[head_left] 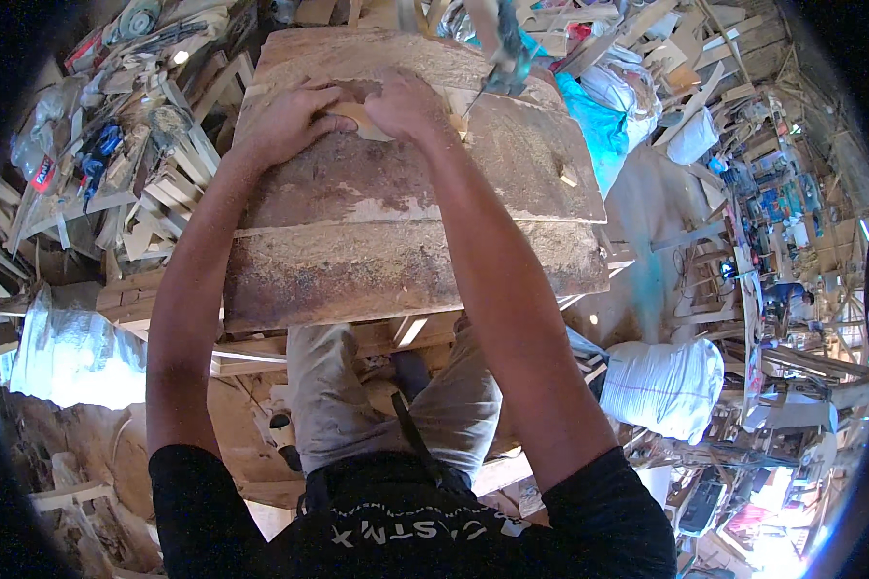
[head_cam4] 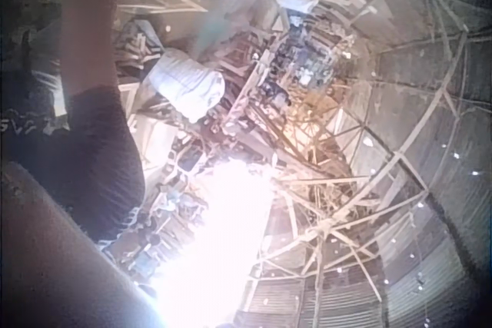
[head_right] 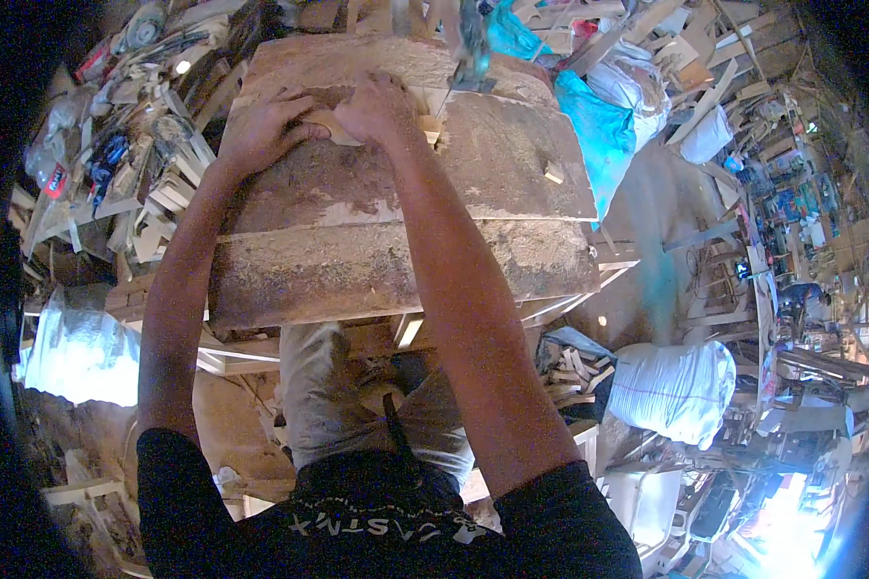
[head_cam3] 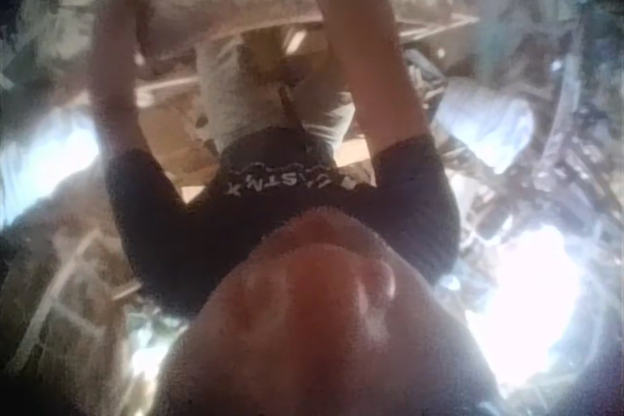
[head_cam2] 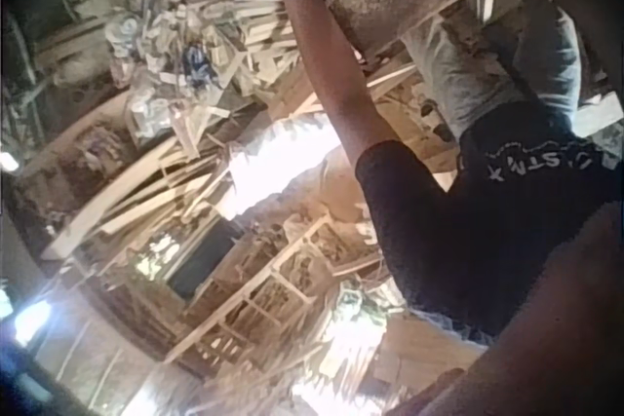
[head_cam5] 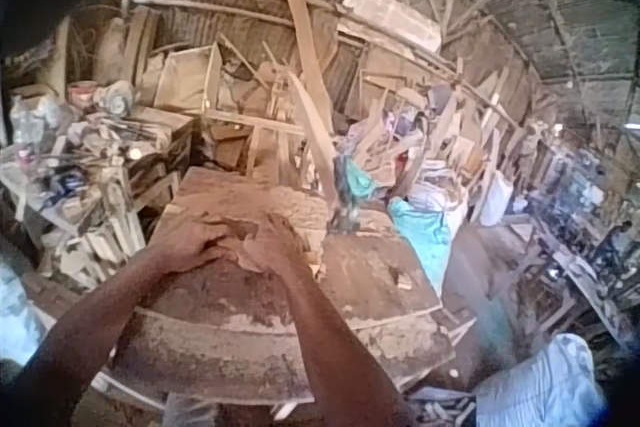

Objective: The person cuts a curved shape into a piece of wood using a scroll saw, guiding the wood with their hands and placing finished pieces into a wooden crate.

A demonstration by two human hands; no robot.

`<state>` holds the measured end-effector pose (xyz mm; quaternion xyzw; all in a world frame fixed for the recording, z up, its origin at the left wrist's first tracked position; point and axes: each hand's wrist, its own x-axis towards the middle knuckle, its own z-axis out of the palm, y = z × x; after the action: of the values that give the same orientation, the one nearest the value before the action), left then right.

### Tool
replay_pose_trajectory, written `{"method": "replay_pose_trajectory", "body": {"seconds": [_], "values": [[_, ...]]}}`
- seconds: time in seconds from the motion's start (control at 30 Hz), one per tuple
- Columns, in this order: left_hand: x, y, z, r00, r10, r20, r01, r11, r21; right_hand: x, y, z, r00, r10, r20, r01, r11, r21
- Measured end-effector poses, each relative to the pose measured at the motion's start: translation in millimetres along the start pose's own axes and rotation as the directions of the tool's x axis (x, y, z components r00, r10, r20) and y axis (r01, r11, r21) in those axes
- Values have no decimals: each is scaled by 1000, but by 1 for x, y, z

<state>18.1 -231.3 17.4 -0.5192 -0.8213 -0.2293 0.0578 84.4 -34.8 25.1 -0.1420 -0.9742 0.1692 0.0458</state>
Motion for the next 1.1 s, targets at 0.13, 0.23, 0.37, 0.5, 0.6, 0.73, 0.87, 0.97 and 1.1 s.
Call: {"method": "replay_pose_trajectory", "body": {"seconds": [0.13,0.23,0.37,0.5,0.6,0.73,0.87,0.97,1.1], "values": [[1,-3,1,1000,29,-7,-29,1000,0,-2,-1,-2,1000,0,10,0,1000,-7],[4,-11,8,998,55,-25,-56,998,-15,2,3,0,1000,-5,9,5,1000,-6],[8,-17,15,992,121,-41,-123,992,-35,9,13,10,996,-32,-86,37,998,58],[3,-16,12,993,106,-57,-110,992,-69,7,8,5,998,-50,-25,51,996,72],[4,-9,10,994,91,-64,-93,995,-31,7,9,5,999,-30,-29,32,997,64],[3,7,0,1000,4,-2,-4,999,36,13,14,8,997,-57,-57,61,996,69],[4,11,-9,990,-109,94,93,984,155,4,4,4,996,-55,-73,57,998,31],[5,-12,7,999,52,-17,-51,998,21,4,3,1,994,-53,-96,57,998,36],[6,3,4,1000,-9,-12,10,999,49,2,9,1,995,-27,-92,32,998,45]]}}
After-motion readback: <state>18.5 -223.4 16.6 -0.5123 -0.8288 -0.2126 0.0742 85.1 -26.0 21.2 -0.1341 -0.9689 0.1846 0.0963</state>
